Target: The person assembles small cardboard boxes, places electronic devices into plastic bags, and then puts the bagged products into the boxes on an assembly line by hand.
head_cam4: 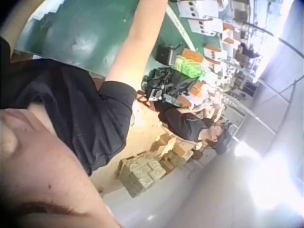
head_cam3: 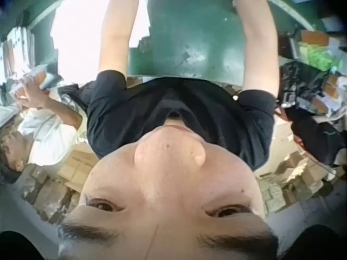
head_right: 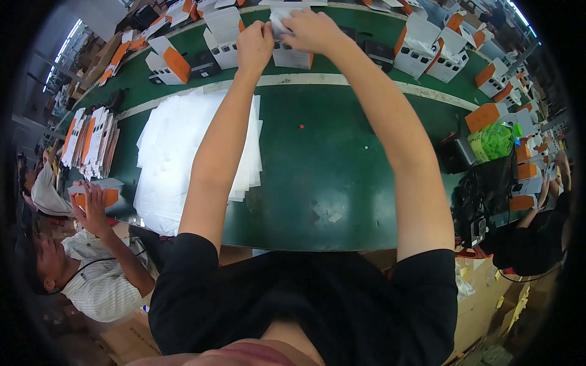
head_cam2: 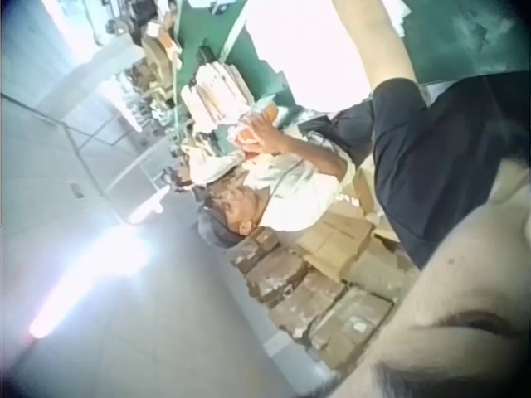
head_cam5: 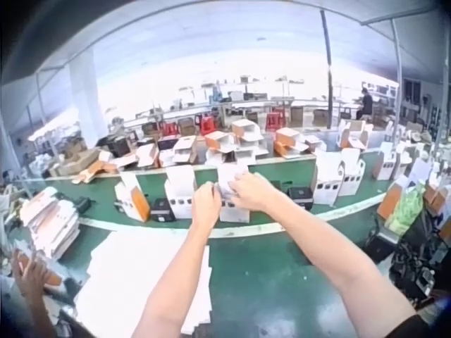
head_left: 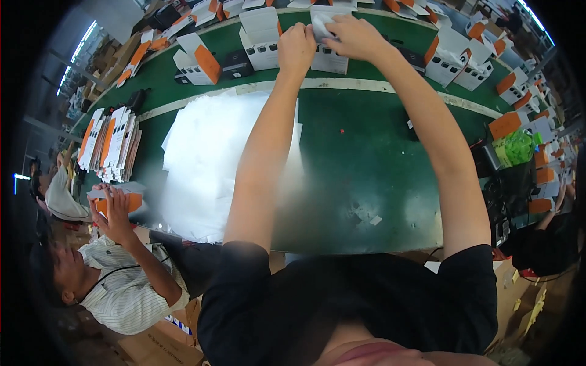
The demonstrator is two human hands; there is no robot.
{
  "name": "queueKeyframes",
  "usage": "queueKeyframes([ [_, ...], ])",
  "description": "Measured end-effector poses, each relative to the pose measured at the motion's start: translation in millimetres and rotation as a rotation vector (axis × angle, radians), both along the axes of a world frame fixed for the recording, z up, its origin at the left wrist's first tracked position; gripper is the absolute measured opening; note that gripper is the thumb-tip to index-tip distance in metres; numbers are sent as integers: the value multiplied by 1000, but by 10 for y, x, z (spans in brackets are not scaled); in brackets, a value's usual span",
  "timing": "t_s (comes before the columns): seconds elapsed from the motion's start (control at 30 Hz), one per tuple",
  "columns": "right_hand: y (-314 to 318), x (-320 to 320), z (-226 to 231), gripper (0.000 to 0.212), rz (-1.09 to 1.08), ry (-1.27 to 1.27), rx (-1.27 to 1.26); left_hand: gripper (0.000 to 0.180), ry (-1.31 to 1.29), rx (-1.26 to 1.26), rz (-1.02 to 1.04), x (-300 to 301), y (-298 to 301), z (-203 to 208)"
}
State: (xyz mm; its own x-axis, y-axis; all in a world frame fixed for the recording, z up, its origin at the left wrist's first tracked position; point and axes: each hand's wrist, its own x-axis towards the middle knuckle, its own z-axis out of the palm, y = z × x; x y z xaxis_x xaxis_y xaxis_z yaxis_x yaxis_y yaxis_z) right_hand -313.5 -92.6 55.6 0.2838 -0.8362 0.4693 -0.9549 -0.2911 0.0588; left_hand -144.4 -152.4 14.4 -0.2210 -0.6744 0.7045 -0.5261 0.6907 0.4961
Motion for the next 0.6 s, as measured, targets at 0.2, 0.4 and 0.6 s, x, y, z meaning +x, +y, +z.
queueKeyframes([
  [0.2,98,301,-6,37,-230,294,194,32,1,-47,93,-199,0,-83],
  [0.4,1080,-803,389,45,-5,-159,299,35,6,138,95,-14,117,69],
  [0.6,2061,-1572,96,104,-288,-407,1119,35,-38,435,-113,670,745,475],
])
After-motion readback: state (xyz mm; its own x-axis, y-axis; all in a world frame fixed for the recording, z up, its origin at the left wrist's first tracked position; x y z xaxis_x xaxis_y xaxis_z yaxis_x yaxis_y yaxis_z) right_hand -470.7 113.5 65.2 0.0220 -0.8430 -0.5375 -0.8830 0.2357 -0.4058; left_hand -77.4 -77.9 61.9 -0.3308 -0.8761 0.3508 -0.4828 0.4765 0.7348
